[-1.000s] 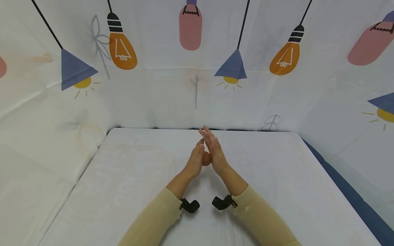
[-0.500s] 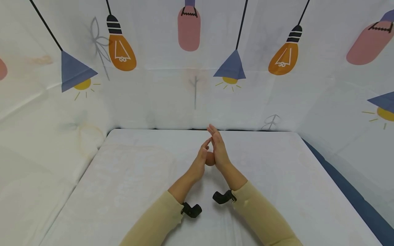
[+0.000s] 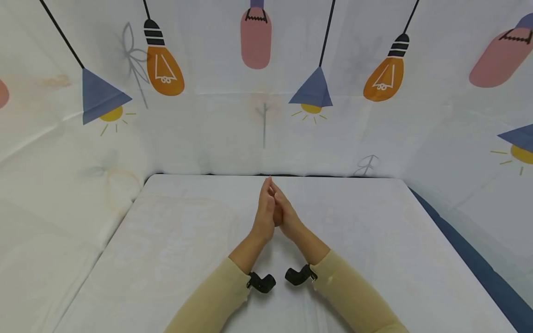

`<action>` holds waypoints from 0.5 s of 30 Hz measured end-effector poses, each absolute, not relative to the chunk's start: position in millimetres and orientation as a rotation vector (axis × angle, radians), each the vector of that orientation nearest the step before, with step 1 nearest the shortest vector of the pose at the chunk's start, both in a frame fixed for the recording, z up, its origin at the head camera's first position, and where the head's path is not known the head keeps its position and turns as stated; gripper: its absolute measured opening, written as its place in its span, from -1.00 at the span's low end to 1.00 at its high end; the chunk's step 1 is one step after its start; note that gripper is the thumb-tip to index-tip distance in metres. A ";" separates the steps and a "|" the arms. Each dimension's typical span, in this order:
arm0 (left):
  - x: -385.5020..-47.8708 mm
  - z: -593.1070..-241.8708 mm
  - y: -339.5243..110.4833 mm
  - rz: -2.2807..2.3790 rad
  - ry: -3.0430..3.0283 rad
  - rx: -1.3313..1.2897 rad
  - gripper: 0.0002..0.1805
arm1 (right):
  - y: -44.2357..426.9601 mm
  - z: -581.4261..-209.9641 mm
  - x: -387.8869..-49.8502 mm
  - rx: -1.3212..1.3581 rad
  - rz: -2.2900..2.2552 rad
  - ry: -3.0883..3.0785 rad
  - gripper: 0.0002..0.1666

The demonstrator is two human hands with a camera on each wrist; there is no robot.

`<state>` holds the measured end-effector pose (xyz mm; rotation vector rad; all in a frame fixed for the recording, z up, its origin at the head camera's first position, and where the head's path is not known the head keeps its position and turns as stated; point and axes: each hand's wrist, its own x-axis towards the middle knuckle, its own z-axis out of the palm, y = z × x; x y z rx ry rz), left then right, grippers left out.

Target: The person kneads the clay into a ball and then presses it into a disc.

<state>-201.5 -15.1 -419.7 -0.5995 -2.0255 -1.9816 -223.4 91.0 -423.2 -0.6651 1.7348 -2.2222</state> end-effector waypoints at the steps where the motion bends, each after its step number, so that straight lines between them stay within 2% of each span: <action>1: -203.3 -419.3 -15.8 -1.966 -2.018 -0.563 0.11 | 89.6 -422.9 -221.1 -0.688 -2.203 1.742 -0.19; 4: -208.9 -419.3 -19.6 -1.960 -2.004 -0.457 0.14 | 87.1 -421.8 -216.1 -0.750 -2.138 1.802 -0.16; 9: -214.5 -423.7 -27.0 -1.986 -2.037 -0.337 0.11 | 88.6 -417.6 -210.6 -0.806 -2.036 1.894 0.02; 15: -217.1 -429.5 -28.7 -1.918 -2.182 -0.305 0.19 | 93.2 -407.8 -208.8 -0.924 -2.064 1.941 0.00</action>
